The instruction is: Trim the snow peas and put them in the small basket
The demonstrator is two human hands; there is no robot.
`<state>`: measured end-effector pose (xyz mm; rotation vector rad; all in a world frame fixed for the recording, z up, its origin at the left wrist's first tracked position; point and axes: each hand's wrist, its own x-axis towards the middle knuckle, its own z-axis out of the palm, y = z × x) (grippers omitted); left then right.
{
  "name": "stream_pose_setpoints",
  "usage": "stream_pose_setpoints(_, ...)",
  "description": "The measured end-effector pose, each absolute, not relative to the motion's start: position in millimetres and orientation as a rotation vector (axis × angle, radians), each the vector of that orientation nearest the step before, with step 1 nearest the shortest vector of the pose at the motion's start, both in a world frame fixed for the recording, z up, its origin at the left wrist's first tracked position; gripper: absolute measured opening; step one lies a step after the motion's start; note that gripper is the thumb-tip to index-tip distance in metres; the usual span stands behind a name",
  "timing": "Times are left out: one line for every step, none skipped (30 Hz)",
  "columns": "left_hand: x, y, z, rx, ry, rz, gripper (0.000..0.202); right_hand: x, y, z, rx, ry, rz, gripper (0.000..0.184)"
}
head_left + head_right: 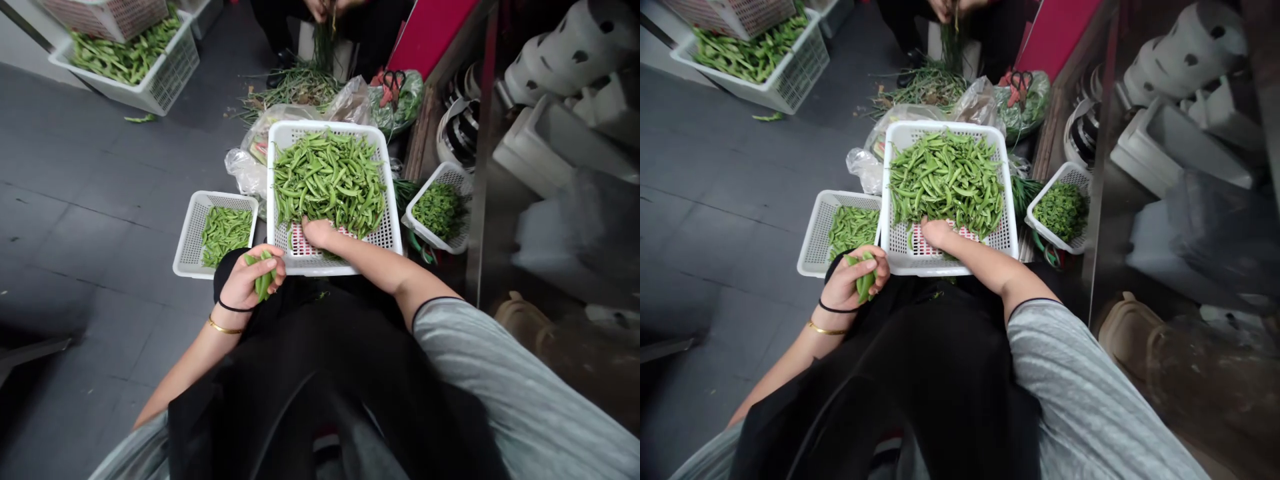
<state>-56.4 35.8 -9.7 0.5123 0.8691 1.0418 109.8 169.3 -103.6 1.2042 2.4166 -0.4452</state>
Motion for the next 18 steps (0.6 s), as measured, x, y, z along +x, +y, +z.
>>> stream_pose_setpoints(-56, 34, -11, 0.515, 0.877, 1.027, 0.021, 109, 171, -109, 1.208, 2.412, -0.442, 0.042)
stream_pose_setpoints(-56, 33, -12, 0.516, 0.892, 1.017, 0.019, 110, 171, -113, 1.212, 2.413, -0.439, 0.042)
stream_pose_setpoints(-56, 32, -13, 0.516, 0.907, 1.015, 0.018, 112, 170, -115, 1.216, 2.418, -0.436, 0.040)
stream_pose_setpoints(-56, 32, -14, 0.513, 0.921, 1.019, 0.017, 114, 169, -116, 1.219, 2.423, -0.435, 0.038)
stream_pose_setpoints(-56, 32, -16, 0.506, 0.934, 1.023, 0.016, 116, 167, -116, 1.219, 2.429, -0.437, 0.036)
stream_pose_setpoints(-56, 33, -17, 0.496, 0.949, 1.022, 0.017, 119, 165, -114, 1.217, 2.434, -0.442, 0.033)
stream_pose_setpoints(-55, 34, -18, 0.483, 0.967, 1.017, 0.018, 121, 163, -112, 1.217, 2.436, -0.449, 0.031)
stream_pose_setpoints(-54, 35, -19, 0.471, 0.987, 1.008, 0.019, 124, 161, -109, 1.221, 2.439, -0.457, 0.029)
stream_pose_setpoints(-52, 36, -20, 0.462, 1.009, 0.997, 0.020, 126, 160, -104, 1.231, 2.443, -0.466, 0.028)
stream_pose_setpoints(-51, 36, -20, 0.460, 1.030, 0.981, 0.020, 130, 159, -98, 1.245, 2.449, -0.475, 0.029)
stream_pose_setpoints(-48, 37, -20, 0.463, 1.049, 0.963, 0.021, 134, 158, -91, 1.260, 2.459, -0.486, 0.030)
stream_pose_setpoints(-46, 37, -20, 0.465, 1.065, 0.947, 0.022, 139, 158, -84, 1.272, 2.473, -0.499, 0.032)
stream_pose_setpoints(-43, 37, -20, 0.464, 1.078, 0.933, 0.023, 144, 158, -77, 1.270, 2.478, -0.531, 0.033)
stream_pose_setpoints(-41, 37, -19, 0.461, 1.083, 0.926, 0.024, 151, 157, -70, 1.254, 2.467, -0.574, 0.033)
stream_pose_setpoints(-38, 36, -19, 0.457, 1.081, 0.927, 0.024, 157, 157, -64, 1.233, 2.444, -0.616, 0.032)
stream_pose_setpoints(-36, 35, -18, 0.455, 1.074, 0.936, 0.025, 162, 157, -60, 1.214, 2.411, -0.650, 0.029)
stream_pose_setpoints(-34, 35, -17, 0.458, 1.065, 0.949, 0.026, 165, 156, -57, 1.200, 2.374, -0.671, 0.025)
stream_pose_setpoints(-32, 34, -16, 0.466, 1.055, 0.959, 0.027, 166, 156, -56, 1.195, 2.340, -0.678, 0.021)
